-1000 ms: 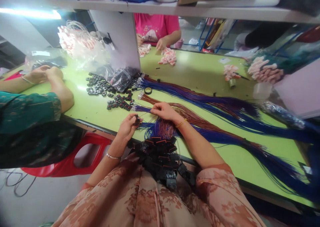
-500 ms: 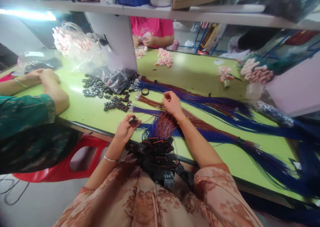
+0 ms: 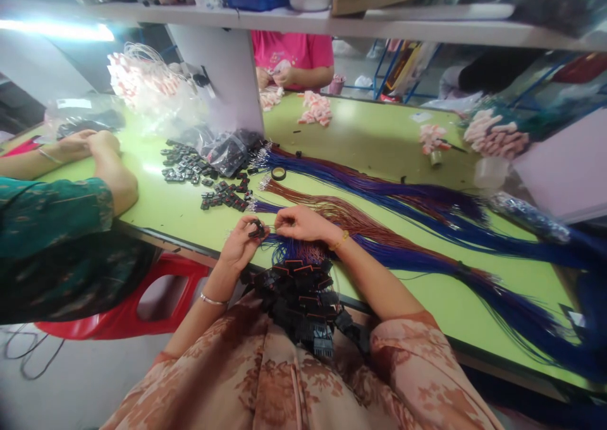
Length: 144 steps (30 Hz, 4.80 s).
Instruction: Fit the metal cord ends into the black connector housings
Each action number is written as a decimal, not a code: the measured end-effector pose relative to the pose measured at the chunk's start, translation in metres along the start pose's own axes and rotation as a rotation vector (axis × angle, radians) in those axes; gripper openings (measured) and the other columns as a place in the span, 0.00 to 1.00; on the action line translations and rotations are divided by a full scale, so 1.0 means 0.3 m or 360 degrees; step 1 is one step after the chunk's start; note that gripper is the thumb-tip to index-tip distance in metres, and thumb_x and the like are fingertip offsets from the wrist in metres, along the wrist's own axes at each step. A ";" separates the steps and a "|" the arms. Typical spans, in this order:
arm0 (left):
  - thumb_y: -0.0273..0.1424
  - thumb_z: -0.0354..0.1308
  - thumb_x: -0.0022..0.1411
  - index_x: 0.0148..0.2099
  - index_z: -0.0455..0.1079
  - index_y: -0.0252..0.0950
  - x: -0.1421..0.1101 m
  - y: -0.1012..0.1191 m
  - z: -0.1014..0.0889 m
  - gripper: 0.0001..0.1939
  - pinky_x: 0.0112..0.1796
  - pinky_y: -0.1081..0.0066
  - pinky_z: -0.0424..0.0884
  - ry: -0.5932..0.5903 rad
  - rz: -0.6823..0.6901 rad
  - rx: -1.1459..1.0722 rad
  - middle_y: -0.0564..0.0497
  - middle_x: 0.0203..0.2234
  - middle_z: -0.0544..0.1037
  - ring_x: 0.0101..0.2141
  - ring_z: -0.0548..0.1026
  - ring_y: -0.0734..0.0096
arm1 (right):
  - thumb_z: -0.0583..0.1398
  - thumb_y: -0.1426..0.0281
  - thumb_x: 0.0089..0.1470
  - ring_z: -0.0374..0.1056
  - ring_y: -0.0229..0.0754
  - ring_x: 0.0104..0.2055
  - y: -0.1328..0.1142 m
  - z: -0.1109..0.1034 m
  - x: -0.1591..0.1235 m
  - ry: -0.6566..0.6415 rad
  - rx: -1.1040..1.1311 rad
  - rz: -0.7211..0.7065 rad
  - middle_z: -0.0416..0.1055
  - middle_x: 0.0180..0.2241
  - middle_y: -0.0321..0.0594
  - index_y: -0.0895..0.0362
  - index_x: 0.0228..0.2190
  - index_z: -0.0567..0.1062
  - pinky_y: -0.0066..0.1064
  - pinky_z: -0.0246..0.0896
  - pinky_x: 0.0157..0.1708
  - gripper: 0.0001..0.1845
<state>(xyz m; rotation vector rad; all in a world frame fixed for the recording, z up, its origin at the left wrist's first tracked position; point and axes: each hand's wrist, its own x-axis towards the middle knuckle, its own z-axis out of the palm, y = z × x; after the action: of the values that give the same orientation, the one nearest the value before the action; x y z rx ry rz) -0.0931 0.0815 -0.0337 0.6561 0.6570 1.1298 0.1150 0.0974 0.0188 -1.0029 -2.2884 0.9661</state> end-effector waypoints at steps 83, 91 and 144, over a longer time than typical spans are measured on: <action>0.34 0.65 0.54 0.45 0.67 0.37 0.015 -0.008 0.002 0.17 0.35 0.74 0.67 0.0153 -0.0002 -0.0005 0.53 0.30 0.75 0.29 0.73 0.77 | 0.57 0.70 0.48 0.56 0.32 0.23 0.016 0.135 0.074 0.0572 0.0126 0.0156 0.67 0.23 0.34 0.59 0.25 0.72 0.24 0.49 0.24 0.06; 0.33 0.65 0.53 0.44 0.69 0.36 0.016 -0.014 -0.001 0.16 0.37 0.74 0.67 0.0139 0.0080 0.0027 0.53 0.31 0.74 0.30 0.72 0.78 | 0.56 0.72 0.50 0.60 0.35 0.27 0.013 0.150 0.071 0.0613 -0.0227 0.0038 0.69 0.25 0.36 0.58 0.25 0.72 0.27 0.51 0.29 0.06; 0.36 0.64 0.54 0.43 0.65 0.35 0.014 -0.042 0.007 0.17 0.33 0.74 0.68 0.0115 0.0272 0.0442 0.50 0.34 0.76 0.30 0.71 0.78 | 0.55 0.71 0.54 0.65 0.44 0.39 0.236 -0.107 0.351 0.0430 -0.0924 0.0529 0.69 0.43 0.49 0.60 0.43 0.77 0.32 0.56 0.41 0.16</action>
<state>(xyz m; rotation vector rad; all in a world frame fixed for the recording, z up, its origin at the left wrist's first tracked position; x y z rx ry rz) -0.0829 0.0814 -0.0424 0.9248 0.8410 1.2360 0.1007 0.2260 -0.0004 -1.6756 -2.2465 0.2317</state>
